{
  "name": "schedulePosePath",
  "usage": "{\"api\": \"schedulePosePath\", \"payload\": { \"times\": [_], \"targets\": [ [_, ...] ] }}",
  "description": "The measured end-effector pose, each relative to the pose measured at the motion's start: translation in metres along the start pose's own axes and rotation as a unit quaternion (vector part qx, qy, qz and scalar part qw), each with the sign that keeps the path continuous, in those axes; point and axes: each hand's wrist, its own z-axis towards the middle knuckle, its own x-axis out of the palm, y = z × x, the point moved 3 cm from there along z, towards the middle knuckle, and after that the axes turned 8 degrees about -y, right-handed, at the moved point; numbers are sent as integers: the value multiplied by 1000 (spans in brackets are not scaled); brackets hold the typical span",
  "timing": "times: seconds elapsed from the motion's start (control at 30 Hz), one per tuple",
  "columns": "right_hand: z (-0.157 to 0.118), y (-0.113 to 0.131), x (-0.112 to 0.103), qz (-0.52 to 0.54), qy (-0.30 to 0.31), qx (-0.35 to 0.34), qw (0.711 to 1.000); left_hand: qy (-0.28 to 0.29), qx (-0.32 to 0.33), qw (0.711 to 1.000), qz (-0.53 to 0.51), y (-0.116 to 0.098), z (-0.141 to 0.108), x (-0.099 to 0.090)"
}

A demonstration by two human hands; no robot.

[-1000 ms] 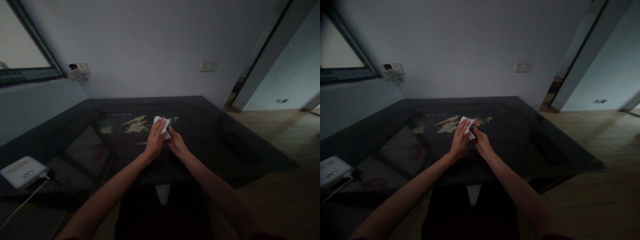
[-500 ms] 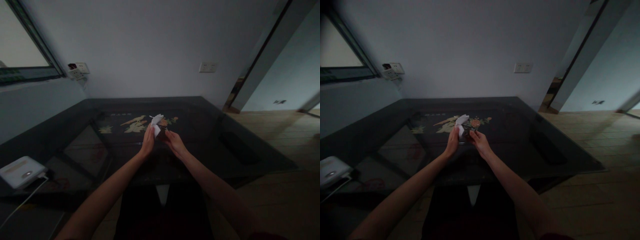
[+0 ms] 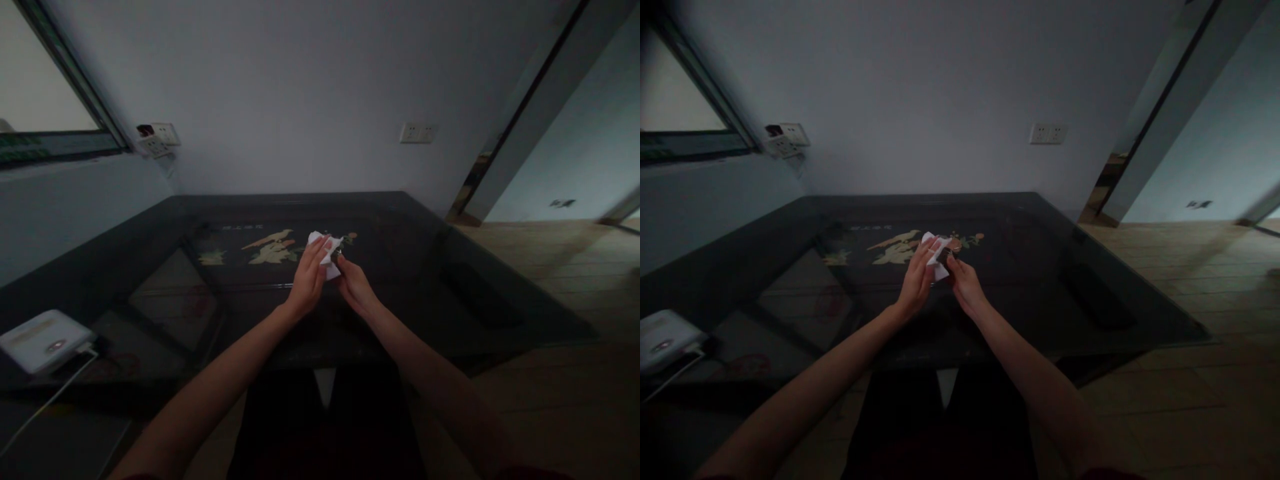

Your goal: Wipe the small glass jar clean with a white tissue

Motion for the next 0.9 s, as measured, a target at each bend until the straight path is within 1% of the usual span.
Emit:
{"api": "schedulePosePath", "payload": {
  "times": [0.03,0.1,0.17,0.2,0.23,0.3,0.37,0.43,0.5,0.57,0.6,0.7,0.73,0.8,0.83,0.87,0.9],
  "targets": [
    [0,0,0,-6,-6,-1,1000,14,27,999,27,-2,0,0],
    [-1,-1,0,-9,-11,-2,1000,26,58,996,57,-3,1,1],
    [-3,0,2,-9,-11,-3,1000,18,63,996,59,-1,2,2],
    [-4,1,3,-9,-9,-4,1000,6,51,997,50,0,2,1],
    [-5,2,4,-10,-7,-4,1000,-11,28,999,36,2,2,0],
    [-7,4,7,-13,5,-2,1000,-54,-42,998,-7,8,2,-3],
    [-9,5,8,-14,21,1,1000,-95,-121,986,-62,14,0,-6],
    [-8,5,8,-4,28,4,1000,-123,-194,965,-124,23,-3,-6],
    [-6,4,6,17,22,6,1000,-136,-262,937,-186,33,-7,-3],
    [-2,4,3,42,8,10,999,-138,-309,913,-229,43,-10,3],
    [0,4,1,52,1,12,999,-137,-319,907,-238,46,-11,5],
    [4,6,-1,71,-7,10,997,-134,-318,910,-231,45,-12,6],
    [4,6,-2,73,-2,8,997,-133,-315,912,-226,42,-12,4],
    [3,6,-1,70,12,2,997,-123,-289,927,-204,31,-10,-2],
    [2,6,-1,67,16,0,998,-112,-260,941,-189,24,-8,-5],
    [1,6,-1,64,19,0,998,-86,-202,963,-157,16,-6,-7],
    [0,6,-1,61,19,-1,998,-62,-149,978,-132,10,-4,-9]
  ]
}}
